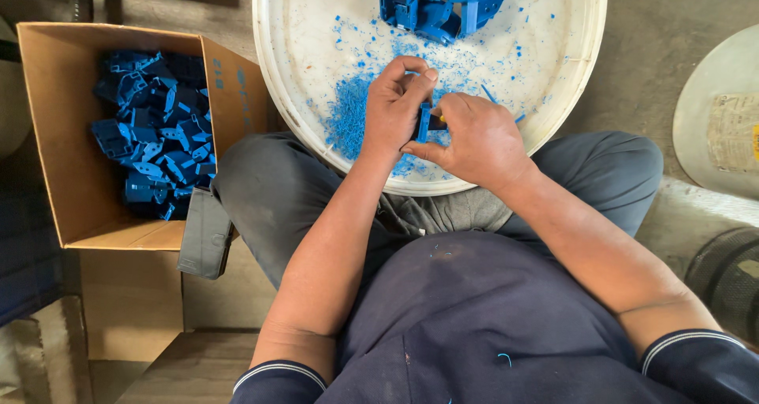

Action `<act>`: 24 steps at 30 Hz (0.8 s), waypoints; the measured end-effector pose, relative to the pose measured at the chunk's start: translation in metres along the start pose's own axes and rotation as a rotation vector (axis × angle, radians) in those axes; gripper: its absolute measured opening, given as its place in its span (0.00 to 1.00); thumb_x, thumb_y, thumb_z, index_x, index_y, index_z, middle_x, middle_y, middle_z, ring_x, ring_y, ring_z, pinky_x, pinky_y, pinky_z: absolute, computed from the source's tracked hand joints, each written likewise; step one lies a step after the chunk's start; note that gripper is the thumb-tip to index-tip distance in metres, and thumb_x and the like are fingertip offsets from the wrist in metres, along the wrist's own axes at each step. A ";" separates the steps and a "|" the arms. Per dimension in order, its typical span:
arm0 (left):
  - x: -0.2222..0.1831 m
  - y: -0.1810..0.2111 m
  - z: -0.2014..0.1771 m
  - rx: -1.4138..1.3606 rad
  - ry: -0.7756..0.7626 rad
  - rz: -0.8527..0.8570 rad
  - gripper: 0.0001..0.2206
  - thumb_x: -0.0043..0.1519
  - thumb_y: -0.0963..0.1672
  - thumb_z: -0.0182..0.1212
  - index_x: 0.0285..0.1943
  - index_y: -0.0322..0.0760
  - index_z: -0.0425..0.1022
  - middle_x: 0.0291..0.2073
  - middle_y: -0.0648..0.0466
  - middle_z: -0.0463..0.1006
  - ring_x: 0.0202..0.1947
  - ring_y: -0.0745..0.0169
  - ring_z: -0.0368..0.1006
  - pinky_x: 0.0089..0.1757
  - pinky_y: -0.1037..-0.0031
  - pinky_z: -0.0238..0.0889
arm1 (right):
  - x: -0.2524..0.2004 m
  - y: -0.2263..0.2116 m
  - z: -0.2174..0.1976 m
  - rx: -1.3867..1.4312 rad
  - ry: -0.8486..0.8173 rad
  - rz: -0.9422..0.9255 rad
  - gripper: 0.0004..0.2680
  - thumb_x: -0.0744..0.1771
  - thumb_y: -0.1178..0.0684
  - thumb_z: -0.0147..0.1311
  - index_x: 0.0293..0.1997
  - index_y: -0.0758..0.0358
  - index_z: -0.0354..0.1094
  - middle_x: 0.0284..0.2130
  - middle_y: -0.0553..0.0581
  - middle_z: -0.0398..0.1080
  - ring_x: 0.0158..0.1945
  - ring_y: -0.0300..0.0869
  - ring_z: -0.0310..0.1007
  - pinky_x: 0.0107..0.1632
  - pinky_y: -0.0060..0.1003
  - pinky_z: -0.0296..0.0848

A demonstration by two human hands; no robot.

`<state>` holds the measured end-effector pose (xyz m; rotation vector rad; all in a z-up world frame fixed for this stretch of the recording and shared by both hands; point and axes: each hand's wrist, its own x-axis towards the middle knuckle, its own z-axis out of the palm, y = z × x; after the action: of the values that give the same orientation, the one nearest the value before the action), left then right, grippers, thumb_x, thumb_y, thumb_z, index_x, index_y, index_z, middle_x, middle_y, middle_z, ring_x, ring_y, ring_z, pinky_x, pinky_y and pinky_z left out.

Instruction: The person uses a utility knife to trim excess material from blue plastic parts, one item at a time, over a bucket lid filled with plastic shavings.

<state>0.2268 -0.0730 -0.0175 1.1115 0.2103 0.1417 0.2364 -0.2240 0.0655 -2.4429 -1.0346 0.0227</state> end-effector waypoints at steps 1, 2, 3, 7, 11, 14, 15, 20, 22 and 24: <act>0.000 0.000 0.000 0.000 0.001 -0.004 0.04 0.66 0.41 0.65 0.45 0.35 0.75 0.20 0.61 0.68 0.23 0.77 0.60 0.29 0.78 0.53 | -0.001 0.001 0.001 0.001 0.003 -0.002 0.21 0.60 0.35 0.70 0.38 0.65 0.68 0.28 0.57 0.74 0.34 0.52 0.76 0.38 0.46 0.74; 0.000 0.000 0.000 -0.008 -0.003 -0.001 0.04 0.66 0.41 0.65 0.45 0.35 0.75 0.20 0.61 0.68 0.24 0.77 0.60 0.29 0.78 0.53 | -0.001 0.001 0.002 0.002 0.006 -0.004 0.21 0.60 0.35 0.71 0.38 0.65 0.68 0.28 0.57 0.73 0.34 0.52 0.76 0.38 0.46 0.74; -0.001 0.000 0.000 -0.016 -0.008 0.002 0.04 0.66 0.41 0.65 0.45 0.35 0.75 0.20 0.62 0.68 0.24 0.77 0.59 0.29 0.78 0.53 | -0.002 0.001 0.003 0.014 0.003 -0.003 0.21 0.61 0.36 0.70 0.38 0.65 0.68 0.28 0.57 0.73 0.33 0.52 0.76 0.37 0.45 0.73; -0.001 0.002 -0.001 -0.013 -0.011 -0.001 0.04 0.66 0.41 0.65 0.45 0.35 0.75 0.20 0.62 0.68 0.23 0.77 0.59 0.29 0.78 0.52 | -0.002 0.002 0.006 0.031 -0.018 0.010 0.20 0.61 0.37 0.70 0.36 0.65 0.67 0.27 0.58 0.73 0.31 0.52 0.75 0.34 0.45 0.72; -0.001 0.003 -0.002 -0.013 -0.016 -0.010 0.05 0.66 0.41 0.65 0.45 0.35 0.75 0.21 0.61 0.70 0.24 0.76 0.62 0.30 0.78 0.54 | -0.004 0.002 0.009 0.057 0.008 0.003 0.19 0.62 0.37 0.69 0.34 0.65 0.67 0.26 0.58 0.72 0.30 0.52 0.74 0.33 0.46 0.71; -0.001 0.001 -0.001 -0.040 -0.010 -0.020 0.05 0.66 0.41 0.65 0.45 0.34 0.74 0.22 0.60 0.71 0.25 0.75 0.64 0.30 0.77 0.55 | -0.006 0.003 0.011 0.011 -0.035 0.023 0.18 0.62 0.37 0.70 0.27 0.62 0.67 0.22 0.58 0.70 0.28 0.54 0.72 0.31 0.48 0.69; 0.000 0.000 0.000 -0.065 -0.001 -0.031 0.05 0.65 0.41 0.65 0.45 0.34 0.74 0.23 0.59 0.72 0.25 0.74 0.65 0.30 0.77 0.56 | -0.007 0.003 0.011 0.014 -0.032 0.017 0.18 0.63 0.38 0.70 0.27 0.61 0.67 0.22 0.58 0.70 0.28 0.54 0.72 0.32 0.48 0.69; -0.001 0.000 0.000 -0.135 -0.017 -0.055 0.05 0.65 0.40 0.64 0.45 0.34 0.74 0.24 0.59 0.72 0.26 0.73 0.64 0.31 0.77 0.56 | -0.004 -0.002 0.003 0.041 0.056 0.035 0.20 0.59 0.36 0.71 0.31 0.63 0.69 0.26 0.59 0.71 0.30 0.54 0.72 0.33 0.47 0.70; -0.001 0.001 0.001 -0.126 -0.006 -0.070 0.05 0.65 0.40 0.65 0.45 0.34 0.74 0.23 0.59 0.71 0.25 0.74 0.63 0.30 0.77 0.56 | -0.001 -0.003 -0.002 0.053 0.048 0.022 0.21 0.59 0.36 0.71 0.34 0.65 0.68 0.27 0.59 0.71 0.31 0.53 0.73 0.34 0.46 0.71; -0.002 0.002 0.003 -0.131 -0.022 -0.065 0.05 0.65 0.40 0.65 0.45 0.34 0.74 0.23 0.59 0.71 0.26 0.74 0.64 0.31 0.77 0.57 | 0.000 -0.004 -0.005 0.043 0.043 0.004 0.22 0.59 0.36 0.72 0.36 0.66 0.67 0.27 0.59 0.71 0.32 0.53 0.73 0.35 0.46 0.72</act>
<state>0.2258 -0.0748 -0.0145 0.9746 0.2145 0.0838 0.2347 -0.2234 0.0716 -2.3967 -1.0008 -0.0060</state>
